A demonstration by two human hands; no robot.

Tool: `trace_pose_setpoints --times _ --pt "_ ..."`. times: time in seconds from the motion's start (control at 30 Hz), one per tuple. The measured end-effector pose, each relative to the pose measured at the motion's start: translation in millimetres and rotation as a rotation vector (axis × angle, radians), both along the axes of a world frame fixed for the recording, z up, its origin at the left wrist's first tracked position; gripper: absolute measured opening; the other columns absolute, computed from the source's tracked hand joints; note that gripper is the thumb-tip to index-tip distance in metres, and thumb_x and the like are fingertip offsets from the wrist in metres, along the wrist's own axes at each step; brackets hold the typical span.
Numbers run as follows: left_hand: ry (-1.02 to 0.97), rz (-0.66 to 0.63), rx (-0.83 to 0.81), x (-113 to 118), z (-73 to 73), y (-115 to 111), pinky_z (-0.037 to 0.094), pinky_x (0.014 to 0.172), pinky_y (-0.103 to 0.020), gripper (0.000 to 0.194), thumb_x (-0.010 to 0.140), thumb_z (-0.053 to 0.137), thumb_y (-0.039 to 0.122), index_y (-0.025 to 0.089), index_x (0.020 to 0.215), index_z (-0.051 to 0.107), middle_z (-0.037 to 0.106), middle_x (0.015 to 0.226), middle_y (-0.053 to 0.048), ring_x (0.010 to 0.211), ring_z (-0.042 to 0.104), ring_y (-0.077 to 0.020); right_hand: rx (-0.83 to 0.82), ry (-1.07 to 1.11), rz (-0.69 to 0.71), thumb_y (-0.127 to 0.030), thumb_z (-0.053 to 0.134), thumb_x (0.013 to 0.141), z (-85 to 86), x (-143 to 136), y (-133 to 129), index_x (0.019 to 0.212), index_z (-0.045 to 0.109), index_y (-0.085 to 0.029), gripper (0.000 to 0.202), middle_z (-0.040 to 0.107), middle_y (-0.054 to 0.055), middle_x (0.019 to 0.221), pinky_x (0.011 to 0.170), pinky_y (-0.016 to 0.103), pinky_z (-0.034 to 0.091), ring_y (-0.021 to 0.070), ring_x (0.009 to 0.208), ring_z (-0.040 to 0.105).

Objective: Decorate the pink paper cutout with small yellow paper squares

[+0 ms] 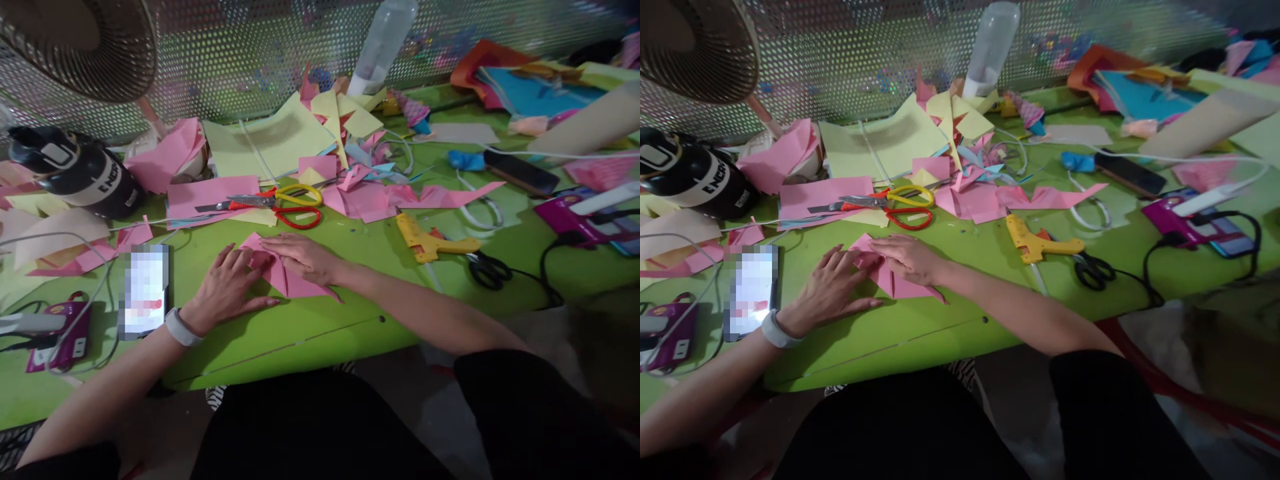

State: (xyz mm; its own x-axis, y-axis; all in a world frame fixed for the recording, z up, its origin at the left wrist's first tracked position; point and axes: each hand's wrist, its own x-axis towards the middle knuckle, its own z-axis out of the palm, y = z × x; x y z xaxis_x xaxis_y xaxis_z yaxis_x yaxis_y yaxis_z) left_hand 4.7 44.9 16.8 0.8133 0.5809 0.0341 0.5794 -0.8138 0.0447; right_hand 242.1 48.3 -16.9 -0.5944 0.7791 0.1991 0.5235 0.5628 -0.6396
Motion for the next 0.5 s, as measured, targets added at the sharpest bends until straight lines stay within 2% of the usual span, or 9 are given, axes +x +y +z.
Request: trace_pose_setpoints --times 0.17,0.27,0.4,0.5 --pt "0.003 -0.017 0.024 5 -2.9 6 0.029 0.117 -0.053 0.081 0.085 0.038 0.082 0.022 0.134 0.062 0.058 0.131 -0.015 0.125 0.050 -0.0342 -0.021 0.050 -0.016 -0.023 0.038 0.100 -1.5 1 3 0.142 0.053 -0.014 0.046 0.054 0.010 0.147 0.120 0.049 0.035 0.0201 0.140 0.048" --pt "0.018 -0.020 0.075 7 -4.3 8 0.031 0.116 -0.052 0.082 0.084 0.036 0.083 0.020 0.129 0.065 0.059 0.128 -0.016 0.123 0.052 -0.0342 -0.023 0.054 -0.023 -0.022 0.038 0.100 -3.0 1 4 0.141 0.054 -0.014 0.045 0.055 0.010 0.147 0.120 0.049 0.035 0.0198 0.139 0.049" --pt "0.013 -0.033 0.074 1 0.6 4 0.027 0.120 -0.055 0.081 0.089 0.035 0.079 0.019 0.138 0.057 0.060 0.131 -0.016 0.128 0.051 -0.0345 -0.039 0.028 -0.006 -0.023 0.038 0.101 0.3 3 3 0.145 0.049 -0.022 0.046 0.050 0.005 0.151 0.120 0.053 0.034 0.0196 0.142 0.045" --pt "-0.040 -0.022 0.058 -7 4.8 -4 0.018 0.123 -0.056 0.072 0.095 0.035 0.069 0.021 0.149 0.043 0.055 0.142 -0.015 0.133 0.050 -0.0321 -0.050 -0.017 0.027 -0.026 0.039 0.102 7.0 7 1 0.150 0.043 -0.020 0.049 0.042 0.006 0.156 0.122 0.051 0.033 0.0201 0.145 0.040"
